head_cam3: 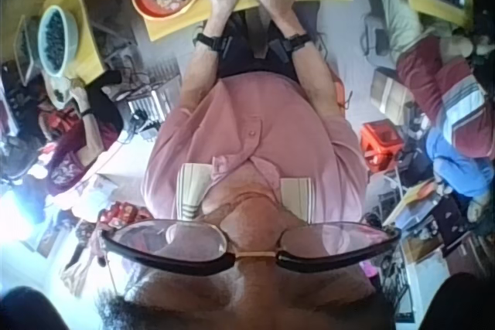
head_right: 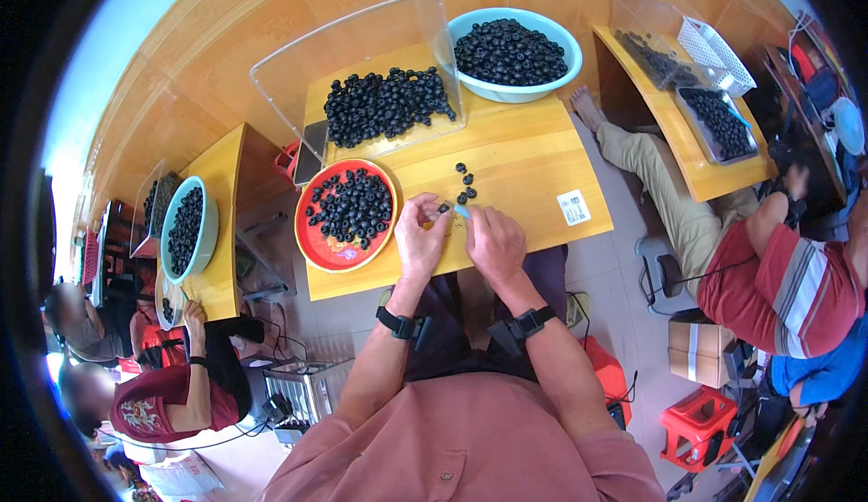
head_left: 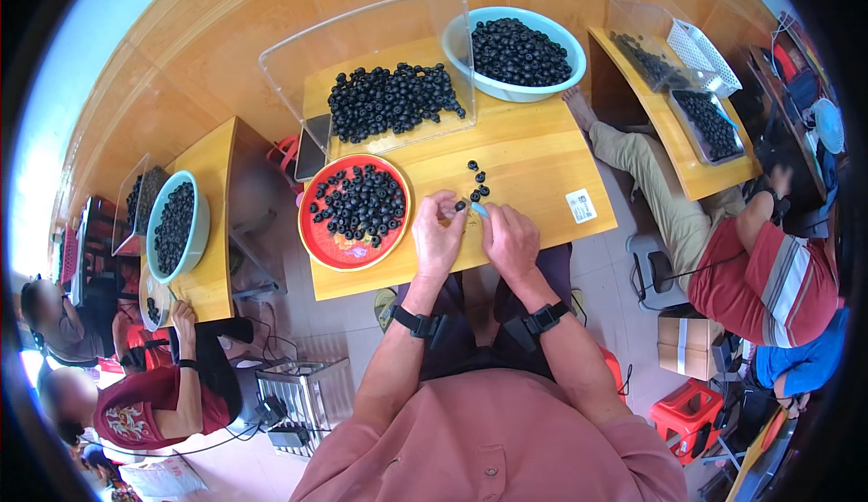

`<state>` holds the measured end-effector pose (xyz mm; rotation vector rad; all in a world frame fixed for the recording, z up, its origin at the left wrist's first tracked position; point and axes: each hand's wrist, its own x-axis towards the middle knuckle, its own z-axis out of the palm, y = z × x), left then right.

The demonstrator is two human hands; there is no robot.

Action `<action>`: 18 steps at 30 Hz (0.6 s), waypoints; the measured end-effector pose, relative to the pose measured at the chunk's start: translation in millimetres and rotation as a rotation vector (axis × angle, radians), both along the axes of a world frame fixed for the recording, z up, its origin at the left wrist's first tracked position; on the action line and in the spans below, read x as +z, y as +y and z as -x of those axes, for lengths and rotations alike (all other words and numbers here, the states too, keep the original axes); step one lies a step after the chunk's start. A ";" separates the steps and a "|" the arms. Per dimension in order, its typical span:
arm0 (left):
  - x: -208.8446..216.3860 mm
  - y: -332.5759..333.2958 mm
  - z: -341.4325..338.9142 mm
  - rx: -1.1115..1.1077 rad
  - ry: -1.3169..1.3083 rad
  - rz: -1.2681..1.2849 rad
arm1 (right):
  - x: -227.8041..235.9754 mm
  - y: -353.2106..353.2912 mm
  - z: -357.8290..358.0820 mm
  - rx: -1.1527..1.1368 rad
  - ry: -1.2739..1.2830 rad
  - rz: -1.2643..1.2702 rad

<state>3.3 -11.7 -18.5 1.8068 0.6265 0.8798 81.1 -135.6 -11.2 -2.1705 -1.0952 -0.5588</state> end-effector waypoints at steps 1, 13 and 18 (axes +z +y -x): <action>-0.5 0.2 -0.1 -0.006 0.010 -0.011 | 0.8 -0.5 0.3 0.016 -0.007 0.008; -3.0 0.3 -0.5 -0.030 -0.007 -0.043 | 1.0 -0.3 1.0 0.057 -0.033 0.009; 0.2 -1.7 0.2 -0.035 -0.028 -0.028 | 0.6 -0.8 0.7 0.044 -0.029 0.026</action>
